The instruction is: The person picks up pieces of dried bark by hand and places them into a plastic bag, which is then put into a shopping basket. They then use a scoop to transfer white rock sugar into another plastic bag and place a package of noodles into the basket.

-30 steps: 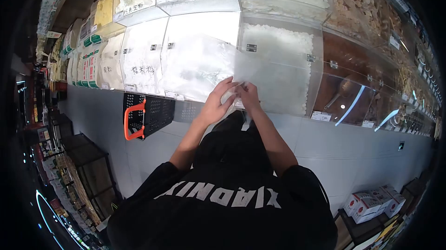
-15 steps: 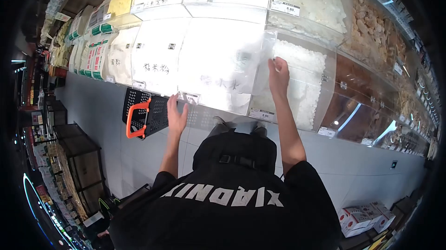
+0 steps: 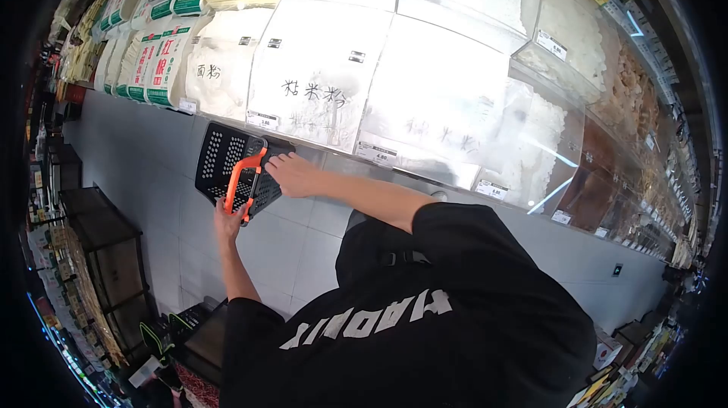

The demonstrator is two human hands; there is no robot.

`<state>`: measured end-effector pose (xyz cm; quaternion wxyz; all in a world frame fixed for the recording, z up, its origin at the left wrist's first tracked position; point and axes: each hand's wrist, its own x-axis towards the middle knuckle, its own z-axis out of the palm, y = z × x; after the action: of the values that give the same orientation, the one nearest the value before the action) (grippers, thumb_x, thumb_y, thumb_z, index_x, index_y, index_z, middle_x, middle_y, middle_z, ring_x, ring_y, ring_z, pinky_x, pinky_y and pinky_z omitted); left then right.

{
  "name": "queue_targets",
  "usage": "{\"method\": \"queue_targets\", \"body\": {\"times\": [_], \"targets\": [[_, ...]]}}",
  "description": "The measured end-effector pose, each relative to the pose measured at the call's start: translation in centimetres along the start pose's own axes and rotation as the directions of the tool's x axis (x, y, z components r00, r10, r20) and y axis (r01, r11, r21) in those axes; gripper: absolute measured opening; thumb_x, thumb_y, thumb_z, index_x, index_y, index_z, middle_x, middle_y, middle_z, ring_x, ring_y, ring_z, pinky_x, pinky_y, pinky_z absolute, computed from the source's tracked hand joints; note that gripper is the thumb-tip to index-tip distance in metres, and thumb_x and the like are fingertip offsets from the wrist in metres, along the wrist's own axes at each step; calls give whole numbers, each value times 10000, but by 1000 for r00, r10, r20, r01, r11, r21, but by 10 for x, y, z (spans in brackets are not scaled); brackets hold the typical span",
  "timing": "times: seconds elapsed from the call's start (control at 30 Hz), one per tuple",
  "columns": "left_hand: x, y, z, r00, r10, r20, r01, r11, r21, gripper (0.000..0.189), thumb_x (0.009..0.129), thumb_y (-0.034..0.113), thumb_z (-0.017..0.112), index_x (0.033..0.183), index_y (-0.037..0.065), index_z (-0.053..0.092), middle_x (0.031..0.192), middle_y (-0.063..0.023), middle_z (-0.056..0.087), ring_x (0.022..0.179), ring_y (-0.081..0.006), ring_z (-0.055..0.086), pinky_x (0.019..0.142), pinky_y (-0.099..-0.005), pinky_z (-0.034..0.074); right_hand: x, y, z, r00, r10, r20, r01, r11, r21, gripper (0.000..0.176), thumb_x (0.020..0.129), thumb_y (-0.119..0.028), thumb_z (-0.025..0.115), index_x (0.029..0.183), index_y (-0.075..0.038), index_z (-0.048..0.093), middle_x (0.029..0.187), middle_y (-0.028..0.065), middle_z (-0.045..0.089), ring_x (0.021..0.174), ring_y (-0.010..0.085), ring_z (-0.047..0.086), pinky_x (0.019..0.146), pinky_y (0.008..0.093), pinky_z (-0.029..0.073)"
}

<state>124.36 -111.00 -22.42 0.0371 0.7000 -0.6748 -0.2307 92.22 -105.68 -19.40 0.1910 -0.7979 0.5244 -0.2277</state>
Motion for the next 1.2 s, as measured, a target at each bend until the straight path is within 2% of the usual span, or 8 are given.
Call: {"method": "queue_targets", "body": {"times": [0.2,0.37,0.43,0.5,0.57,0.77,0.9,1.2], "targets": [[35,-15,21,997,1,-80,-14,987,-160,443,741,295,831,1021,16,631,964,-214,689,941,-397,661,834,-453,518,113,-48,94,959,-207,194,232,966,-116,579,727,-95,703,1263,22,518,1248,169,557,1180,289,550,939,386,459],[50,-27,27,982,-105,154,101,994,31,406,789,378,749,1040,65,684,989,-195,722,962,-396,678,812,-481,533,158,-60,154,903,-174,393,277,936,-220,374,739,-154,720,1080,-22,643,1049,93,655,1110,245,594,906,365,453],[50,-21,26,984,-94,149,88,995,49,352,778,276,742,991,1,693,960,-251,708,943,-421,679,814,-471,537,168,-56,180,932,-136,337,224,945,-239,248,762,-198,715,981,-81,713,951,57,704,1020,227,650,873,366,456],[47,-22,34,978,-130,165,119,990,73,335,825,318,684,1017,45,710,1016,-220,711,984,-412,668,850,-484,530,180,-55,174,773,-70,631,241,951,-191,139,788,-206,695,897,-144,754,913,46,742,929,236,705,809,388,506],[40,-14,36,963,-186,195,180,983,45,346,827,317,685,1029,38,710,1002,-227,711,984,-418,667,858,-488,528,176,-50,177,789,-69,611,243,948,-206,106,786,-224,695,842,-185,777,883,45,760,856,251,734,727,408,552],[0,5,79,916,-183,356,173,983,60,428,836,406,701,1012,16,719,1005,-249,709,1002,-419,672,865,-498,532,114,-27,172,706,-96,701,261,956,-133,155,754,-208,687,876,-162,770,906,79,752,887,275,725,732,420,568],[-47,11,140,924,7,383,40,993,-115,526,817,474,741,987,-23,718,976,-267,708,987,-419,684,857,-506,535,37,-11,162,694,-48,718,195,973,-124,160,760,-230,727,905,-171,762,915,70,749,883,268,721,736,423,558],[-158,71,211,852,119,510,-16,979,-202,457,841,392,710,926,-57,703,886,-289,695,935,-437,686,774,-490,536,-110,5,109,686,-41,726,174,979,-109,130,733,-214,728,833,-140,768,826,59,744,802,254,723,673,411,541]]}}
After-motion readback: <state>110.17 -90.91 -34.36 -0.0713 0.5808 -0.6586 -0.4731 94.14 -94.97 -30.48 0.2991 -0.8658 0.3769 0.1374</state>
